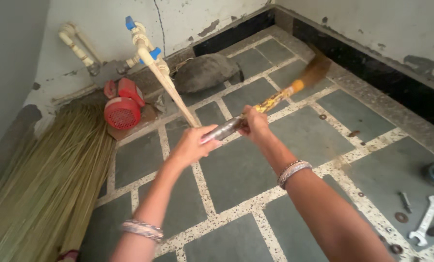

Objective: The person gathers natural bristles, bundles them with wire, and attaches the bundle to a long handle by sliding a metal sleeve over the joint.

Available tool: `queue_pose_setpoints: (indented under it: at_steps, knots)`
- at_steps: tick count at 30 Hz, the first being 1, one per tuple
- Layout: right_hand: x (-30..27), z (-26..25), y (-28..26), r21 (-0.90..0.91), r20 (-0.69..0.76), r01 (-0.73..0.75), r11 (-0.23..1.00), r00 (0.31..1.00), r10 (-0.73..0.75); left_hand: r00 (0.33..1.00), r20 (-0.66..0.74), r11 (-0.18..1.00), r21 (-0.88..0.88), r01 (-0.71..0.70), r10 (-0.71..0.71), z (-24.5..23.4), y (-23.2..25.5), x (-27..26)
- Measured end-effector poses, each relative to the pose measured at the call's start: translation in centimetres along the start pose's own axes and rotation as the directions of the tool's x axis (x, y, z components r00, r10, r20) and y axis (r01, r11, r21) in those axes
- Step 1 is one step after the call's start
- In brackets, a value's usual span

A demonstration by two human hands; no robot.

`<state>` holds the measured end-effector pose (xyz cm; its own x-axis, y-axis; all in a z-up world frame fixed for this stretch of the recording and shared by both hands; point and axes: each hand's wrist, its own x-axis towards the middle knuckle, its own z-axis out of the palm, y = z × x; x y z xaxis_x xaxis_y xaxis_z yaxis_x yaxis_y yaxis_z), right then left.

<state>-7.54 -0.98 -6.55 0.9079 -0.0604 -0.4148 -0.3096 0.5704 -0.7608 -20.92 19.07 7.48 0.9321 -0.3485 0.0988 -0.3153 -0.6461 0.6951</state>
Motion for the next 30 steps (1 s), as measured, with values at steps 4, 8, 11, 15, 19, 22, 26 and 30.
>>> queue_pose_setpoints:
  at_steps: [4, 8, 11, 15, 19, 22, 26, 30]
  knots:
    - [-5.7, 2.2, -1.2, -0.083, 0.01, -0.101, 0.991, 0.995, 0.102, 0.975, 0.21, 0.987, -0.125, 0.105, -0.077, -4.9, 1.8, -3.3]
    - [-11.5, 4.1, -0.8, -0.215, 0.154, -0.122, 0.969, 0.976, 0.157, 0.883, 0.431, 0.978, -0.008, 0.21, -0.186, -8.8, 4.2, -6.2]
    - [-14.6, 5.4, 0.0, -0.26, 0.17, -0.122, 0.958, 0.971, 0.17, 0.815, 0.44, 0.926, 0.158, 0.343, -0.377, -9.5, 6.7, -8.1]
    - [-15.7, 6.6, 0.2, -0.326, 0.239, -0.103, 0.94, 0.953, 0.187, 0.814, 0.37, 0.866, 0.406, 0.292, -0.448, -8.2, 8.4, -8.9]
    - [-12.4, 6.4, 1.9, -0.343, 0.289, -0.137, 0.929, 0.926, 0.243, 0.962, 0.163, 0.918, 0.37, 0.146, -0.219, -3.4, 4.1, -7.1]
    - [-8.2, 4.9, 4.2, -0.291, 0.206, -0.28, 0.915, 0.915, 0.346, 0.957, 0.17, 0.881, 0.453, 0.136, -0.235, -0.5, 0.4, -5.3]
    - [-2.7, 2.4, 7.8, -0.268, 0.206, -0.284, 0.921, 0.917, 0.343, 0.974, 0.169, 0.877, 0.478, 0.055, -0.153, 1.3, -0.2, -5.6]
    - [-0.5, -1.7, 7.0, -0.276, 0.138, -0.183, 0.943, 0.964, 0.228, 0.86, 0.285, 0.85, 0.454, 0.267, -0.422, 0.6, 2.6, -6.9]
